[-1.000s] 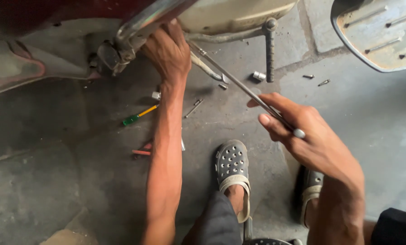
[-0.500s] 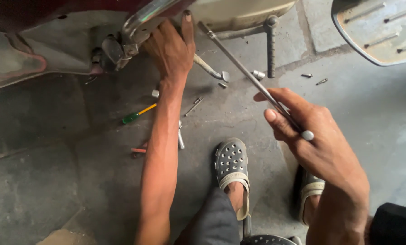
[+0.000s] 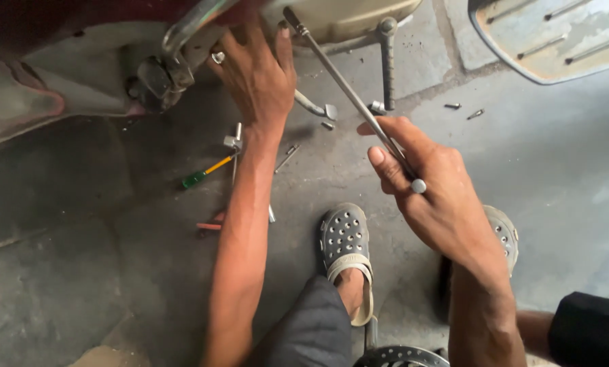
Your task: The person crouches beside a scooter and uses a T-handle socket wrench to loosen and remove bolts from the scooter's lower body panel, working on fasteners one at a time and setting removed bolts and sockets on the ground. The person repositions the wrench on different bolts and continues loosening fasteners along the panel.
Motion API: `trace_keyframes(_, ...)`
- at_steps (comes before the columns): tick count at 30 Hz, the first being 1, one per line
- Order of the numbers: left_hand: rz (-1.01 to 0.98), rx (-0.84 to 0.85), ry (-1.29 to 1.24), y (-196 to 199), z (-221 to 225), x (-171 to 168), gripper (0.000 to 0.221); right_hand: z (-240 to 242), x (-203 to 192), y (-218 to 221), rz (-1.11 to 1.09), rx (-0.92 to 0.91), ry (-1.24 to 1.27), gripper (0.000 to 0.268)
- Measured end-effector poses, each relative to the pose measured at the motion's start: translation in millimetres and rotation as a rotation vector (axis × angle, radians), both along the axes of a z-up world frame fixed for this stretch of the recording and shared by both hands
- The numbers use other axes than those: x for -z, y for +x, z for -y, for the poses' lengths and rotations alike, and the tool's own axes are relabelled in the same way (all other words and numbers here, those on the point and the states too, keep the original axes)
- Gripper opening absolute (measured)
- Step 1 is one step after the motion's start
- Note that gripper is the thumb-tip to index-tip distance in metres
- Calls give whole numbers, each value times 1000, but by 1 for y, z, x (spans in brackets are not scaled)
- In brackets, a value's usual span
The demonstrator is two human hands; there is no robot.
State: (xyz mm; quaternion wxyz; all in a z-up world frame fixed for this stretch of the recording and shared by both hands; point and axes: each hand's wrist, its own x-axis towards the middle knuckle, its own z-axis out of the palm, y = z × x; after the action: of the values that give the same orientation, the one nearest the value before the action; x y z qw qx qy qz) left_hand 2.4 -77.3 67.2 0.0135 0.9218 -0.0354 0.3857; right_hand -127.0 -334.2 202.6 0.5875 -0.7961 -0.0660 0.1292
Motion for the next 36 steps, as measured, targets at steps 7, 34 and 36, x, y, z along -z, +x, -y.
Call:
trace_keyframes(7, -40, -144, -58, 7, 31, -6, 47, 2, -7, 0, -48, 5, 2, 31)
trace_keyframes(34, -136, 28, -88, 12, 18, -6, 68, 1, -2, -5, 1, 40, 88, 31)
trace_keyframes(36, -162, -3, -74, 9, 20, -9, 69, -2, 2, -6, 16, 34, 70, 33)
